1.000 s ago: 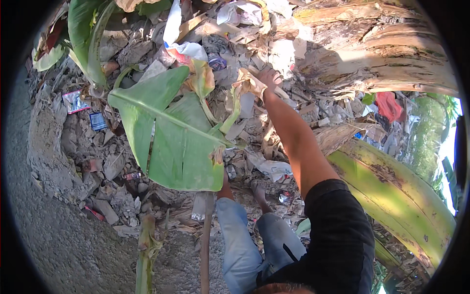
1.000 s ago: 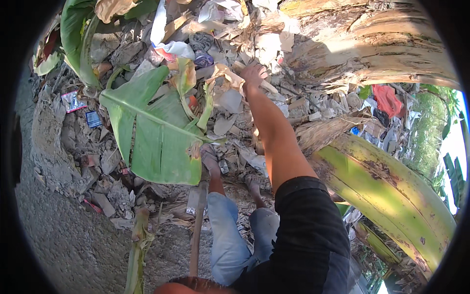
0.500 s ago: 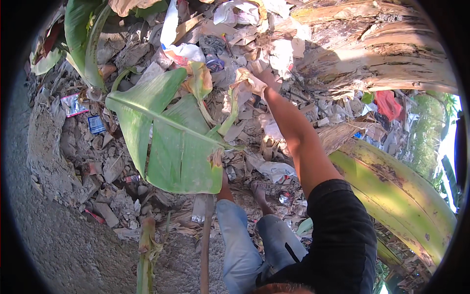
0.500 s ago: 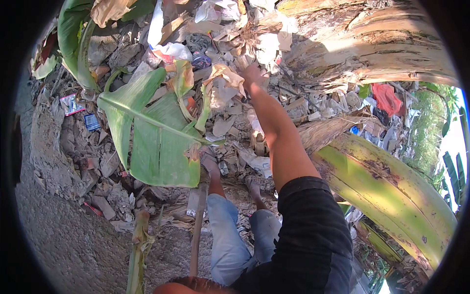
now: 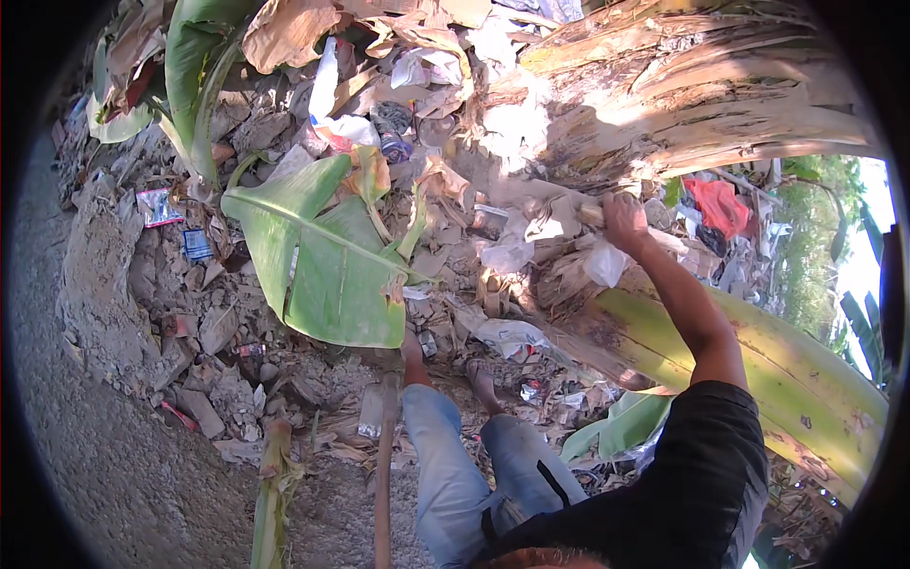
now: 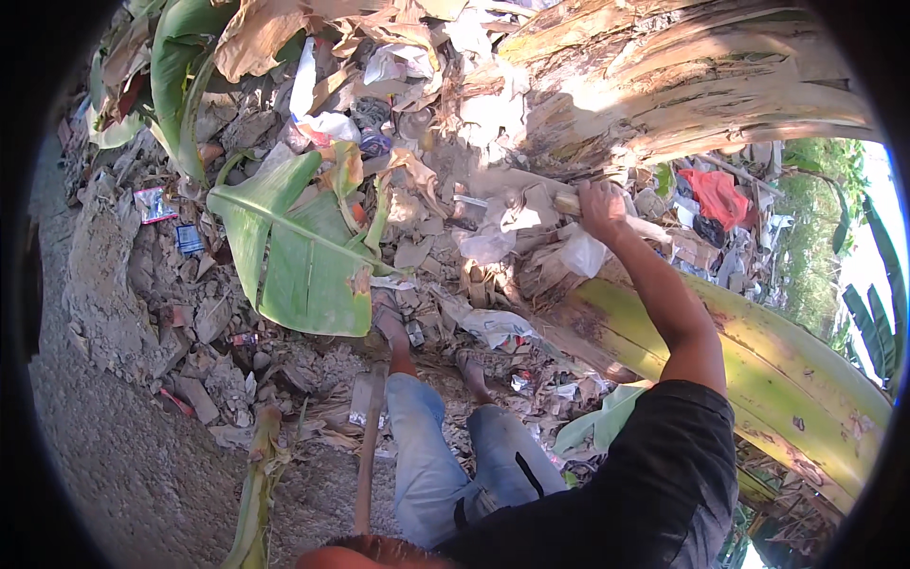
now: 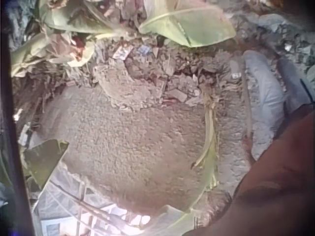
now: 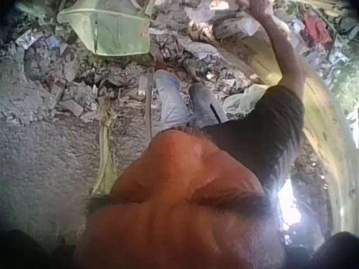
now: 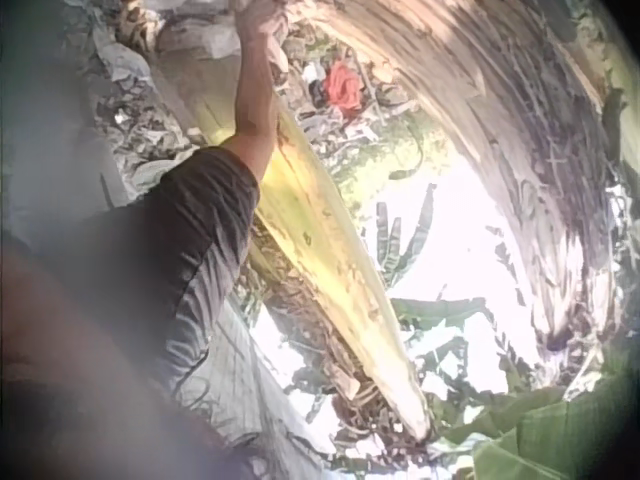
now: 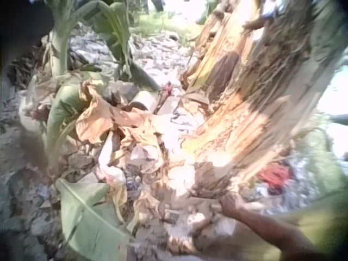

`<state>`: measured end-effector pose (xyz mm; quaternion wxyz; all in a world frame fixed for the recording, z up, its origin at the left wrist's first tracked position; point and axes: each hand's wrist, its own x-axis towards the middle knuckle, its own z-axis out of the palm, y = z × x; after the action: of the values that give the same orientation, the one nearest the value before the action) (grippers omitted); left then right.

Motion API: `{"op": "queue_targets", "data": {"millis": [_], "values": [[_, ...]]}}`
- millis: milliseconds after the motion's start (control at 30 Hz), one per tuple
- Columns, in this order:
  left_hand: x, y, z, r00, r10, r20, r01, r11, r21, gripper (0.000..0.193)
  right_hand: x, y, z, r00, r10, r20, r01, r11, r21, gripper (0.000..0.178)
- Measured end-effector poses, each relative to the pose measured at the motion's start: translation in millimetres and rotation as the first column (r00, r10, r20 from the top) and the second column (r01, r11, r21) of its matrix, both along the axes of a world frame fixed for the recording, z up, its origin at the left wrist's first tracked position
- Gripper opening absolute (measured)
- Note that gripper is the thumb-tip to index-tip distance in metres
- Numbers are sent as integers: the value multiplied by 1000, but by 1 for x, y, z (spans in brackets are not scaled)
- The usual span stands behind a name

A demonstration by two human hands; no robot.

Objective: The person clears debris and banana leaves by hand, then digs into the ground and chops banana plant roots using a hoe.

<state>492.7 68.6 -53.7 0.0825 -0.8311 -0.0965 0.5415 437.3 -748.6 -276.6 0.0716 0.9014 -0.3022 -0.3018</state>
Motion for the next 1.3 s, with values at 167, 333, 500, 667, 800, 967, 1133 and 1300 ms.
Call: {"op": "queue_targets", "data": {"millis": [167, 333, 500, 667, 800, 967, 1133, 1300], "values": [[14, -27, 10, 999, 34, -11, -34, 999, -33, 54, -171, -161, 158, 912, -234, -336, -79, 704, -706, 41], [8, -12, 5, 993, 119, 7, -119, 992, -34, 52, -129, -117, 127, 920, -387, 62, 364, 786, -499, 72], [4, -11, -2, 982, 190, 5, -189, 980, -68, 50, -3, 39, -45, 925, -189, 330, 141, 976, 164, 75], [4, -18, 7, 976, 219, -1, -218, 971, -93, 49, 134, 158, -153, 908, -236, 347, 62, 893, 445, 78], [3, -22, 12, 972, 235, -27, -236, 962, -135, 47, 201, 210, -196, 915, -44, 401, -52, 973, 226, 58], [-4, -8, 8, 999, 44, 3, -43, 996, -79, 46, 193, 196, -248, 995, 38, 88, -66, 936, 344, 34], [17, -45, 17, 984, 138, -113, -124, 985, 118, 45, 116, 197, -195, 942, 337, -1, -329, 919, 216, 41], [5, -29, 11, 978, 195, -74, -195, 981, 14, 43, 68, 147, -201, 957, 222, -188, -203, 972, 115, 51]]}}
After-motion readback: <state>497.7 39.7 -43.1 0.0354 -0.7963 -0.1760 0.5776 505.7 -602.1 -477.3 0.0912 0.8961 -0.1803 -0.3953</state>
